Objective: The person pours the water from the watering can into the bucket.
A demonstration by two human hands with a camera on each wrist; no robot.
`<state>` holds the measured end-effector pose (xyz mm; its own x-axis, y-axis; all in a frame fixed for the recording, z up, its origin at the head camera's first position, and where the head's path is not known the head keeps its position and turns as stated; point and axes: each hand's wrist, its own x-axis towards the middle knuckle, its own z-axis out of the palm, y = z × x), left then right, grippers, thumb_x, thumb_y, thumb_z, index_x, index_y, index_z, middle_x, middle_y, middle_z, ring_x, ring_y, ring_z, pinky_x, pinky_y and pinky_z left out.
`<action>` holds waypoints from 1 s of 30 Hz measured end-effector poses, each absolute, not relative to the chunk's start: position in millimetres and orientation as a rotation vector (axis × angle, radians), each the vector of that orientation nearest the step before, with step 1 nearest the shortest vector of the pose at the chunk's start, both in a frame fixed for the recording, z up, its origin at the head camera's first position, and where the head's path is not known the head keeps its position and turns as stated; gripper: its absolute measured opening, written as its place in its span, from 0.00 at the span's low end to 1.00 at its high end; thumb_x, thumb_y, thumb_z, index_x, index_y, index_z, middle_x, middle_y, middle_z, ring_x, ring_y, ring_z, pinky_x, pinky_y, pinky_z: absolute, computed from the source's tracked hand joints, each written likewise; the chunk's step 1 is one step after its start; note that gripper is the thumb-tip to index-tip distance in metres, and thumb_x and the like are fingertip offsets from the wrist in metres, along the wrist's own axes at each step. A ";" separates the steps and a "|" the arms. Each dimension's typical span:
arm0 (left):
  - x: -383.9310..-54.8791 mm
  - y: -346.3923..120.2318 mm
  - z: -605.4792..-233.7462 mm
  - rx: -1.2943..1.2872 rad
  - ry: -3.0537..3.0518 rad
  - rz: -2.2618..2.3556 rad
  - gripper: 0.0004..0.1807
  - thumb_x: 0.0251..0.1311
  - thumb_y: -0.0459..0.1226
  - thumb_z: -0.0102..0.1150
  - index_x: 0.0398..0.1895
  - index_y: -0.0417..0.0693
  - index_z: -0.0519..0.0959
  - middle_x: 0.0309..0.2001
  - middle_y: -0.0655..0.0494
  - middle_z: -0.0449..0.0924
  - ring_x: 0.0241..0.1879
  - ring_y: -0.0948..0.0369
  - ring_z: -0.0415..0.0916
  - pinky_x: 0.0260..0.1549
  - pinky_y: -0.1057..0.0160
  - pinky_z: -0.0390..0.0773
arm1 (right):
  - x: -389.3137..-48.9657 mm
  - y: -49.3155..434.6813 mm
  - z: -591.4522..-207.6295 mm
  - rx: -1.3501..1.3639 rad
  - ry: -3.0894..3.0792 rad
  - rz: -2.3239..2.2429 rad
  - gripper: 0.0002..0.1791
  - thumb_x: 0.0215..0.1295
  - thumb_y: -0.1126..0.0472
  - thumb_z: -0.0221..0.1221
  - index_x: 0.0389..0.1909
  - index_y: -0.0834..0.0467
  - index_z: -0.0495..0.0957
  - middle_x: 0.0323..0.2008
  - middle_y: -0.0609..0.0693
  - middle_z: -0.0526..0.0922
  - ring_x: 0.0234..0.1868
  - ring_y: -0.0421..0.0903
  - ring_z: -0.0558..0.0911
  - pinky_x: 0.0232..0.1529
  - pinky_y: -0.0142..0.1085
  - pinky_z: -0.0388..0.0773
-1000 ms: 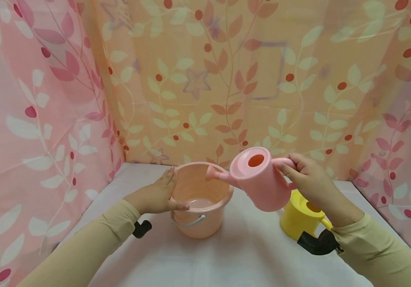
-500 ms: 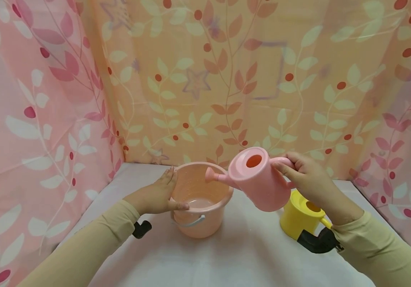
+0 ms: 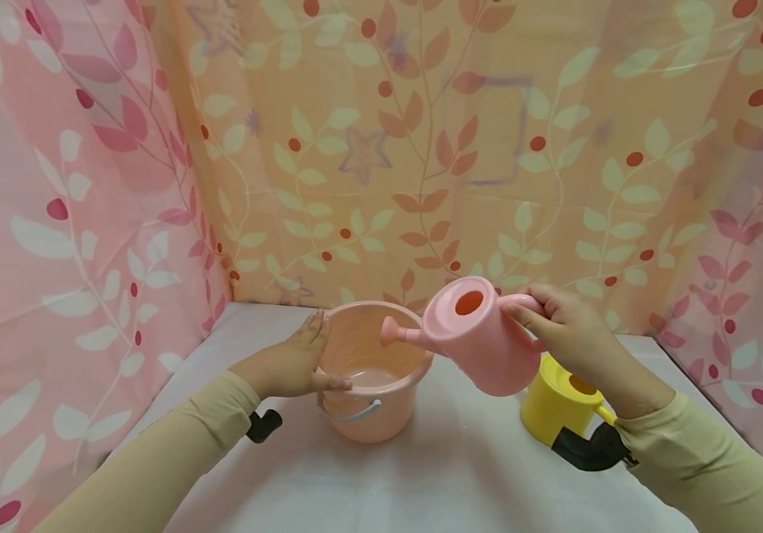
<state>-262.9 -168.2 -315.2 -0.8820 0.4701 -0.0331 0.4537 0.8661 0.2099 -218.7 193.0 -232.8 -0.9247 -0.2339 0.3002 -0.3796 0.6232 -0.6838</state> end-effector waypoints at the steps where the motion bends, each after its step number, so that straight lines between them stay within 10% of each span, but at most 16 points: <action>1: -262.9 -168.2 -315.1 0.732 2.953 0.304 0.65 0.44 0.73 0.45 0.68 0.28 0.39 0.70 0.35 0.30 0.70 0.46 0.28 0.65 0.50 0.45 | -218.7 192.9 -233.0 0.508 -2.665 1.195 0.19 0.63 0.45 0.53 0.36 0.59 0.73 0.24 0.56 0.70 0.32 0.50 0.69 0.25 0.37 0.74; 30: -264.4 -169.2 -317.0 0.734 2.956 0.299 0.66 0.44 0.73 0.44 0.68 0.29 0.39 0.70 0.35 0.30 0.70 0.46 0.29 0.65 0.49 0.46 | -220.0 189.4 -232.4 0.500 -2.681 1.193 0.20 0.62 0.43 0.54 0.36 0.58 0.74 0.25 0.56 0.72 0.34 0.53 0.71 0.29 0.38 0.76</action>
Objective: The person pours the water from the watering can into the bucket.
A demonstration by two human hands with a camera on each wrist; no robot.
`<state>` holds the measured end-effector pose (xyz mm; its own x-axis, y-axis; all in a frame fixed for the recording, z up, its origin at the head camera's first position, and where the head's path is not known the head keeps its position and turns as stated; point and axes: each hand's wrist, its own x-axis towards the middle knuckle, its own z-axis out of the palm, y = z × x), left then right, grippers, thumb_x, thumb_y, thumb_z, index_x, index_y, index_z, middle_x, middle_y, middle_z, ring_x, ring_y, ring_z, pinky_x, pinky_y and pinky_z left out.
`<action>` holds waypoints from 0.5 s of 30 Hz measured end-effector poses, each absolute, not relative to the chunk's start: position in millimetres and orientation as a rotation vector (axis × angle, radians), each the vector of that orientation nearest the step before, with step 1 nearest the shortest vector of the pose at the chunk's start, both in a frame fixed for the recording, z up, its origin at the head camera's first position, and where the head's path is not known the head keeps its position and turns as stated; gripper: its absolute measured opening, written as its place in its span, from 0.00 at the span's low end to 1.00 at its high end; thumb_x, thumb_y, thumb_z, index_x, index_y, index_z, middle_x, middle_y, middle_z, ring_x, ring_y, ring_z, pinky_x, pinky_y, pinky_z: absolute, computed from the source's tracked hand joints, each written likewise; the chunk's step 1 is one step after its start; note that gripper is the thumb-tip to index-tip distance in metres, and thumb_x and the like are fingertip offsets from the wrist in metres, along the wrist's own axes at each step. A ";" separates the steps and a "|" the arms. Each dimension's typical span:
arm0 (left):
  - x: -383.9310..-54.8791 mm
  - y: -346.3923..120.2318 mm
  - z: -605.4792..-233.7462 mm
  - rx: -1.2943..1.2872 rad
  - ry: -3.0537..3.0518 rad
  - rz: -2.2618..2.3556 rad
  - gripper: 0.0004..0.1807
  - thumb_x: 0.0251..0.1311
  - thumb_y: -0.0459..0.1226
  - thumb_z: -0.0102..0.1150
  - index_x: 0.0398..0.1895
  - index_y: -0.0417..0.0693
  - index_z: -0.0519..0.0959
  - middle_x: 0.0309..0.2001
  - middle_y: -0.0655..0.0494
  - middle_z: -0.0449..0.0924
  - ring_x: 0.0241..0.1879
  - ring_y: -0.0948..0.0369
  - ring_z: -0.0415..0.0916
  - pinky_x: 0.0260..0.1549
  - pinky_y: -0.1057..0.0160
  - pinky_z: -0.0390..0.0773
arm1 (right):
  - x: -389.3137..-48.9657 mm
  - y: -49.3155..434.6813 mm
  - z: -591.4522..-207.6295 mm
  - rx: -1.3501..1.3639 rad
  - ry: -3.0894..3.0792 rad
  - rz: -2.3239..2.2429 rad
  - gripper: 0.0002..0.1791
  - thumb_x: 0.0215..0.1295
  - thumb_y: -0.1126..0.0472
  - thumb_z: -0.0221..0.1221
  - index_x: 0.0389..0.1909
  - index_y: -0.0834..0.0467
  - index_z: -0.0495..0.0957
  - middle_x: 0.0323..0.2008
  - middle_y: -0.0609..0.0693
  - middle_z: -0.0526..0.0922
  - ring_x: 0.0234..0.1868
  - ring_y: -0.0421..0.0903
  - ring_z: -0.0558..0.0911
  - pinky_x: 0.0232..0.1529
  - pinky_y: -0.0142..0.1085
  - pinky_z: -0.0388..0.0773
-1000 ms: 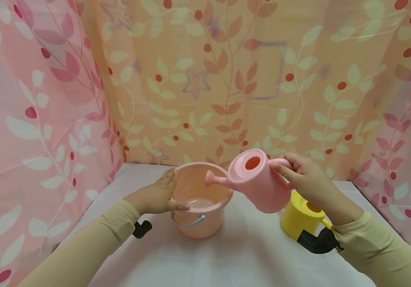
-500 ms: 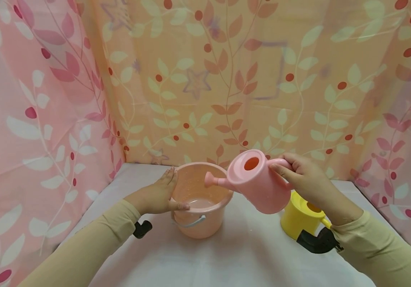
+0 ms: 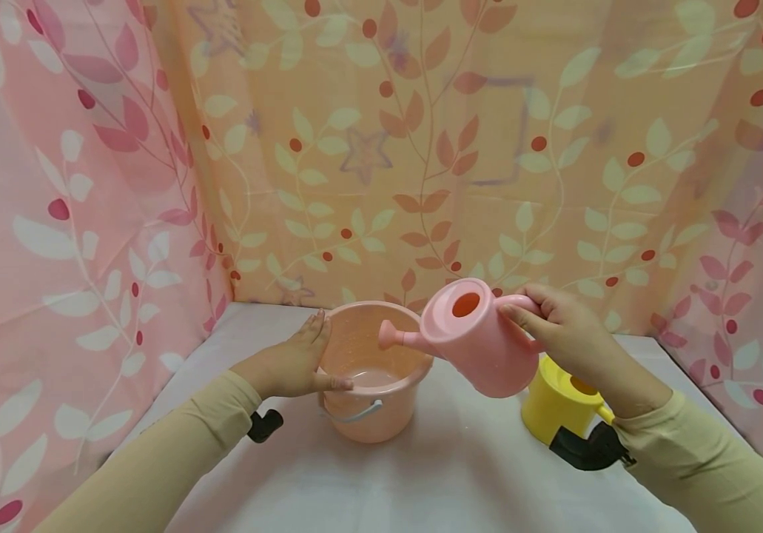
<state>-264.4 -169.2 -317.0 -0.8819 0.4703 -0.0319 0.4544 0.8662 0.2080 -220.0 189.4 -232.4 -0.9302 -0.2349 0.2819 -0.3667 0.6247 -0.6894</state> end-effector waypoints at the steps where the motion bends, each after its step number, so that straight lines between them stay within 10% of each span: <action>1: -264.4 -169.1 -317.0 0.731 2.956 0.299 0.66 0.44 0.73 0.45 0.68 0.29 0.39 0.70 0.35 0.29 0.70 0.46 0.29 0.65 0.49 0.46 | -220.1 189.4 -232.4 0.502 -2.681 1.191 0.20 0.61 0.43 0.54 0.36 0.58 0.74 0.25 0.56 0.72 0.34 0.53 0.71 0.29 0.38 0.76; 15: -263.9 -168.1 -316.2 0.715 2.952 0.292 0.67 0.42 0.75 0.43 0.69 0.30 0.39 0.70 0.36 0.30 0.70 0.47 0.29 0.65 0.50 0.46 | -220.3 190.4 -232.3 0.515 -2.680 1.186 0.19 0.62 0.45 0.54 0.37 0.59 0.74 0.25 0.55 0.73 0.34 0.52 0.71 0.28 0.37 0.76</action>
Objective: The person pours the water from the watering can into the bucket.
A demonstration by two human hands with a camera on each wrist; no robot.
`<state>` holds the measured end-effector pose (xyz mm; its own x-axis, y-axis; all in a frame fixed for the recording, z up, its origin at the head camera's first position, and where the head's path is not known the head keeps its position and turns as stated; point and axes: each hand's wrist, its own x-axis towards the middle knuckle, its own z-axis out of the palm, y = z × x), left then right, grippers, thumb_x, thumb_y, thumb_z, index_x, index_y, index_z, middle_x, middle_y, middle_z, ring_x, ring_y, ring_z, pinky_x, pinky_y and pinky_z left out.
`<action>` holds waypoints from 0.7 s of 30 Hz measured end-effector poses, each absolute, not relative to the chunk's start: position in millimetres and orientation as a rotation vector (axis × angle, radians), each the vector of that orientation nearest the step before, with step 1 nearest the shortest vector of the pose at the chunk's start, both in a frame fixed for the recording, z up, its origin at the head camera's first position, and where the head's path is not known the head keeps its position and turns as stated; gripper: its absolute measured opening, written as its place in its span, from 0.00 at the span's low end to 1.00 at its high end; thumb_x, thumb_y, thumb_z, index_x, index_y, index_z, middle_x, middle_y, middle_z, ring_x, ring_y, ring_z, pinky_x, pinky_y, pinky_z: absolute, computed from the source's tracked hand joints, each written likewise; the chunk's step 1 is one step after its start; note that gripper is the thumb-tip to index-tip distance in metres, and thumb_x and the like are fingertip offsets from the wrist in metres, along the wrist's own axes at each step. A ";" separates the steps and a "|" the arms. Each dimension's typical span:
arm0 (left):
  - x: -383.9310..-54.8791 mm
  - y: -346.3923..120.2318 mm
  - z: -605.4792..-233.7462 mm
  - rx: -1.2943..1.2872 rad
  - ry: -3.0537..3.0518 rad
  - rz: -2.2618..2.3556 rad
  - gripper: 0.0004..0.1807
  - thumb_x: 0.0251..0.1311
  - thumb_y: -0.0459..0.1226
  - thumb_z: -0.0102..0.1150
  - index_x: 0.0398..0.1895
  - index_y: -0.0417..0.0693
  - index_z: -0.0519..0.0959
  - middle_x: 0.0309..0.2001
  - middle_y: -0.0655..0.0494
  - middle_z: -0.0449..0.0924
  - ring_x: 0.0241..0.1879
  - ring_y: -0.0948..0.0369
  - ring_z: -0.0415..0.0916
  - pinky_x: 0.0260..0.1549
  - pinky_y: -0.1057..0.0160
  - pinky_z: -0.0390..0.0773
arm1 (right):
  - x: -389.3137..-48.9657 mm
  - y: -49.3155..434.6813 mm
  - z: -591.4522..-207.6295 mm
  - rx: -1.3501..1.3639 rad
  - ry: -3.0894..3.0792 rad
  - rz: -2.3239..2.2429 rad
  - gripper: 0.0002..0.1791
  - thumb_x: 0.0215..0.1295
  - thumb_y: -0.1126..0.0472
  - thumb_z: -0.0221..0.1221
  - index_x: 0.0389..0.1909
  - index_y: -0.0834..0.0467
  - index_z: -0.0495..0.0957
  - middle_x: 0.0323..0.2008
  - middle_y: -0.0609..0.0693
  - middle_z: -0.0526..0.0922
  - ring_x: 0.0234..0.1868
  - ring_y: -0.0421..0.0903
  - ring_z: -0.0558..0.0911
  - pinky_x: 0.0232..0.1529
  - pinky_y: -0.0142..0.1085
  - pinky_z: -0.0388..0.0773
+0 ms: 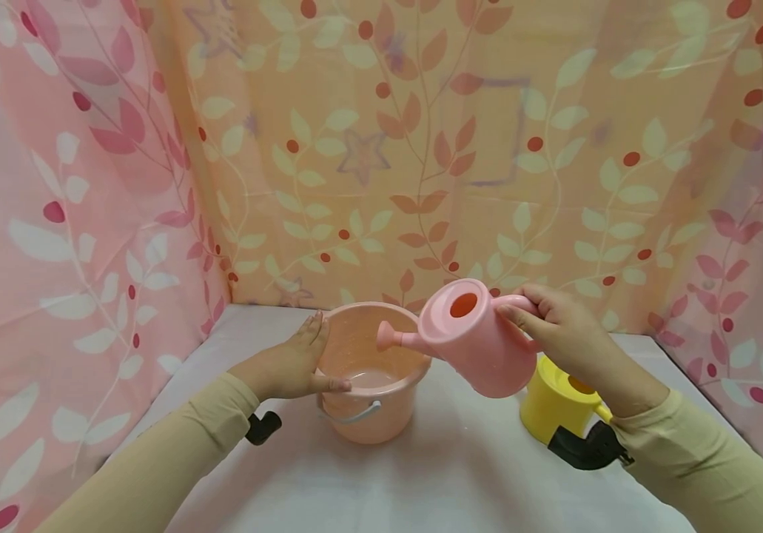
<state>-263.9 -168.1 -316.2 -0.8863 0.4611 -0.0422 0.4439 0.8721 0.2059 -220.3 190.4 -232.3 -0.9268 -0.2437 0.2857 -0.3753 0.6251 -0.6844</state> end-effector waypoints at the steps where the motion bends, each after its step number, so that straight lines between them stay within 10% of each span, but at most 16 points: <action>1: -264.0 -168.5 -316.4 0.714 2.952 0.294 0.67 0.42 0.74 0.43 0.69 0.30 0.39 0.70 0.37 0.30 0.70 0.47 0.29 0.65 0.50 0.45 | -220.4 190.3 -232.2 0.517 -2.680 1.187 0.19 0.62 0.45 0.54 0.37 0.59 0.74 0.26 0.55 0.73 0.34 0.52 0.71 0.29 0.37 0.76; 21: -263.7 -168.0 -316.9 0.711 2.956 0.311 0.65 0.44 0.72 0.46 0.68 0.29 0.39 0.70 0.35 0.30 0.70 0.46 0.30 0.65 0.49 0.46 | -219.7 188.2 -230.8 0.521 -2.684 1.156 0.19 0.62 0.44 0.54 0.34 0.59 0.73 0.23 0.55 0.71 0.32 0.52 0.70 0.25 0.37 0.74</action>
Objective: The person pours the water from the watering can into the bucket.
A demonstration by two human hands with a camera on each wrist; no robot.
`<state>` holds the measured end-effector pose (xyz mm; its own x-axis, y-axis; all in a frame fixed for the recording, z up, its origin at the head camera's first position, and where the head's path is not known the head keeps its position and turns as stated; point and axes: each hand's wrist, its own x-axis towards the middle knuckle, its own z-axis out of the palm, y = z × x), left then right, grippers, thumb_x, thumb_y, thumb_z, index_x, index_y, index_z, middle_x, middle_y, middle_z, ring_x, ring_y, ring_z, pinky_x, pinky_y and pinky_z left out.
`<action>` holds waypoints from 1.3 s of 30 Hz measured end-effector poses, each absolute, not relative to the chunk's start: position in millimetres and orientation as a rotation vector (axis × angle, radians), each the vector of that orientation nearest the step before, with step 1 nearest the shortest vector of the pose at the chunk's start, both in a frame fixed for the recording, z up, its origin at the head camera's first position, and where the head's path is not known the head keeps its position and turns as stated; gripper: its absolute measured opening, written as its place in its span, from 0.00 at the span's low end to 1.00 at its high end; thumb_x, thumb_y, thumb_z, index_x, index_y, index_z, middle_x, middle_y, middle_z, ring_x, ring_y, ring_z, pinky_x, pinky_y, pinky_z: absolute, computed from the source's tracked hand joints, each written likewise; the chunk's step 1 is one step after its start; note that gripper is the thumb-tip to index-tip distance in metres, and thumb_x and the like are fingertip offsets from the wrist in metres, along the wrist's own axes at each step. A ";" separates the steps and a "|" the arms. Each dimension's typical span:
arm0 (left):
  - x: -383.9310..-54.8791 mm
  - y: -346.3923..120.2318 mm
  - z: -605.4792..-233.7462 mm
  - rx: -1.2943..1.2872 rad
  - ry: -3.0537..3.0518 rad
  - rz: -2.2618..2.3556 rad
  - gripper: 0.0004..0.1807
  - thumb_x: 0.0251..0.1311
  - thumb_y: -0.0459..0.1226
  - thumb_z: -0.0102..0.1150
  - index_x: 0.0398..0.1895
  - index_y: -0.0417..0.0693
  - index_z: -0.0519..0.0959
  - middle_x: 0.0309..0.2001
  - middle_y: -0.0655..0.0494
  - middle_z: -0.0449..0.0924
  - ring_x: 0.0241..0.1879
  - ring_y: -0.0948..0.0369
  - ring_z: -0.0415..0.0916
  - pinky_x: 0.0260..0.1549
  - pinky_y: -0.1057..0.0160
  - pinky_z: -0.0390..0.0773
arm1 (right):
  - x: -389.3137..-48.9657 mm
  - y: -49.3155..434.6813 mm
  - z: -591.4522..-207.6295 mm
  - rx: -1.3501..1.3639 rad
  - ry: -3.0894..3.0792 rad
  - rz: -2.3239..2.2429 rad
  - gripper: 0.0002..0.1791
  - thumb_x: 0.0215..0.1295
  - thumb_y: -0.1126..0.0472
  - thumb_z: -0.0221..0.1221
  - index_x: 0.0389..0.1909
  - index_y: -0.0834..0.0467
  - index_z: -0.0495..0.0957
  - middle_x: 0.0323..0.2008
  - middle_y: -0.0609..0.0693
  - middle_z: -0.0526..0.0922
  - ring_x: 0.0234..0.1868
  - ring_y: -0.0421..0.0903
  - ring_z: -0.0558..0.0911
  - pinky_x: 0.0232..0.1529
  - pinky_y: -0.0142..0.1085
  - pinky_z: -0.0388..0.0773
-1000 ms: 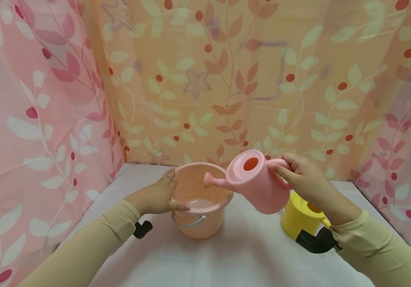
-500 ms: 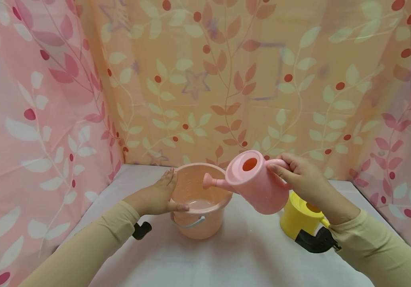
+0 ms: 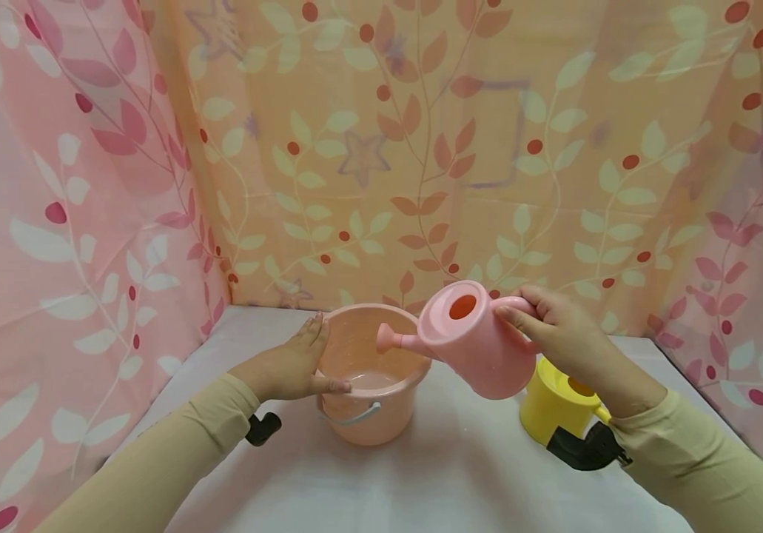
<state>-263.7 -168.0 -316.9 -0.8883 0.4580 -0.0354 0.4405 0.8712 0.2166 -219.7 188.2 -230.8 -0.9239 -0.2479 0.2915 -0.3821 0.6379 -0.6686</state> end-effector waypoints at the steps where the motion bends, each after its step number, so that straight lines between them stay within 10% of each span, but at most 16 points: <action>1: -263.5 -168.1 -316.9 0.712 2.955 0.314 0.65 0.45 0.72 0.46 0.68 0.29 0.39 0.70 0.35 0.30 0.70 0.46 0.30 0.65 0.49 0.46 | -220.0 188.3 -230.9 0.520 -2.685 1.157 0.19 0.62 0.44 0.54 0.34 0.59 0.73 0.23 0.55 0.72 0.32 0.51 0.70 0.26 0.37 0.74; 39: -263.8 -167.0 -316.3 0.700 2.945 0.304 0.65 0.46 0.72 0.47 0.68 0.29 0.38 0.70 0.36 0.30 0.70 0.47 0.29 0.65 0.50 0.45 | -220.0 187.1 -232.2 0.515 -2.694 1.184 0.20 0.62 0.44 0.54 0.35 0.58 0.73 0.26 0.54 0.73 0.34 0.51 0.71 0.28 0.37 0.74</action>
<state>-263.8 -167.0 -316.3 -0.8894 0.4544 -0.0496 0.4347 0.8743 0.2160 -220.0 187.1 -232.2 -0.9290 -0.2484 0.2742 -0.3700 0.6287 -0.6840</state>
